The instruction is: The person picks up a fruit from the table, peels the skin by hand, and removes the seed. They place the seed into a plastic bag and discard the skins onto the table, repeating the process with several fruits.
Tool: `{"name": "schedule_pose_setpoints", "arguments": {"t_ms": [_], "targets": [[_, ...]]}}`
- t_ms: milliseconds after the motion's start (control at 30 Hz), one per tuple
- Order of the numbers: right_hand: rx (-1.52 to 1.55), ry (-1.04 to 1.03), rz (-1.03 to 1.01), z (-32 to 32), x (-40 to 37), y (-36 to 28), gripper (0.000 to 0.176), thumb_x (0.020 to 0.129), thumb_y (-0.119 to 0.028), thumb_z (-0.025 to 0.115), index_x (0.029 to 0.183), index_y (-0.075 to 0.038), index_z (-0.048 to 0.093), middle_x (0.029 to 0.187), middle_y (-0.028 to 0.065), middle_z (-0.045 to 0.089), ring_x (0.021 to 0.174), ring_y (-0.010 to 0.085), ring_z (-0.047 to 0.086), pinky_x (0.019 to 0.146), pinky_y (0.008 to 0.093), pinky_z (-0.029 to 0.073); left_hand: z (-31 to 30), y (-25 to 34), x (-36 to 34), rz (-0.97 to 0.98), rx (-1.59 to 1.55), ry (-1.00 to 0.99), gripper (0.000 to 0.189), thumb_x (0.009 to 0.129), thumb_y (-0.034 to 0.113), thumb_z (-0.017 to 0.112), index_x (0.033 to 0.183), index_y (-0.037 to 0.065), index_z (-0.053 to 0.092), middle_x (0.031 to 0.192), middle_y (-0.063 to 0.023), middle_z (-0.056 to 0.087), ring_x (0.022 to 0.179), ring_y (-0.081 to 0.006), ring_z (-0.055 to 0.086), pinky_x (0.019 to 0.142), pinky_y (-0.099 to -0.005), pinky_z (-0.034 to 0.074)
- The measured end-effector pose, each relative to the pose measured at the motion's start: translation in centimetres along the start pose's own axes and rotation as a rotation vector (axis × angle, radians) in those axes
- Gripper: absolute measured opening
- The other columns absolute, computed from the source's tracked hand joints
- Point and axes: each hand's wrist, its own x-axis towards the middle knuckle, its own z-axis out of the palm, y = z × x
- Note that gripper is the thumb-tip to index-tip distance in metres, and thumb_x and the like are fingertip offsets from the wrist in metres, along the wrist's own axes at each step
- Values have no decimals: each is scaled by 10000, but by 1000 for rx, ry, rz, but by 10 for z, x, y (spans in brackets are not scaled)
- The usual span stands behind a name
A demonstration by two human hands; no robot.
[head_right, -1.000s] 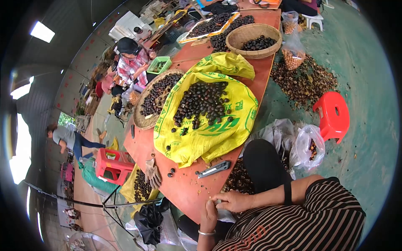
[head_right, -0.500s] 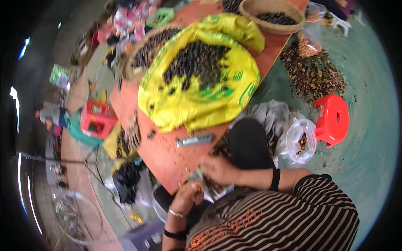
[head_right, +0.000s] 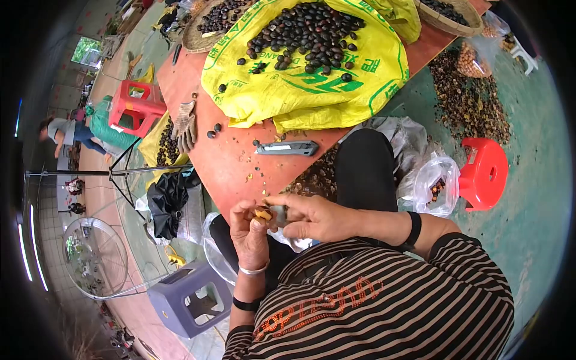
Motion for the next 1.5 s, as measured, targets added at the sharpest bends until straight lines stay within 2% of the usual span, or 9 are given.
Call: {"name": "schedule_pose_setpoints", "arguments": {"t_ms": [200,533,567,667,800,1200,1300,1367,1500], "targets": [[458,-153,102,0,3,8,518,913,-176,527,1348,-33,287,751,29,535,652,81,521,596,227,438,-10,0,-6,120,23,-104,360,826,255,661,1035,27,478,857,-75,586,779,-138,579,699,-240,470],[124,294,133,16,11,19,262,920,-162,497,1150,-36,510,747,-25,545,595,33,493,519,191,415,-16,6,-16,142,162,-115,218,839,70,620,976,35,454,915,-152,596,687,-131,540,647,-236,459],[200,360,204,15,15,22,309,933,-245,494,1163,-40,472,617,-64,431,480,1,340,436,169,278,-18,6,-16,136,100,-151,210,847,82,611,980,38,454,934,-169,598,675,-133,535,644,-239,458],[277,279,175,15,9,17,320,928,-237,504,1178,-45,451,610,-67,418,475,0,329,421,167,264,-19,8,-16,46,-51,-98,164,873,53,564,992,21,456,915,-137,603,686,-116,544,649,-239,469],[145,110,-47,33,11,19,449,905,-182,541,1284,-25,357,856,13,547,751,53,511,676,212,434,-28,2,-15,4,-51,39,138,918,126,510,1005,19,517,840,-78,603,649,-104,545,615,-227,458],[135,147,54,54,23,24,371,917,-88,474,1274,-22,396,750,19,555,630,68,522,572,219,440,-33,6,-22,35,-76,110,204,861,77,587,1049,38,518,949,-64,578,769,-123,567,684,-257,490],[5,228,33,53,26,25,354,908,-120,490,1250,-40,443,798,34,590,679,87,561,622,231,467,-44,1,-19,-10,-170,94,201,844,52,606,1027,55,522,910,-68,594,705,-120,551,610,-243,463],[-769,314,-147,34,31,55,336,891,-172,513,1207,-60,499,863,57,614,710,124,591,671,245,483,-55,-7,-16,-32,-222,53,179,848,64,604,1009,67,525,904,-71,596,684,-126,547,590,-245,455],[-56,379,589,11,34,58,210,882,-221,540,1050,-95,554,750,9,553,530,89,471,474,237,415,-68,-19,-11,-153,-429,155,98,875,137,582,931,85,520,877,-82,598,638,-147,535,555,-245,435]]}}
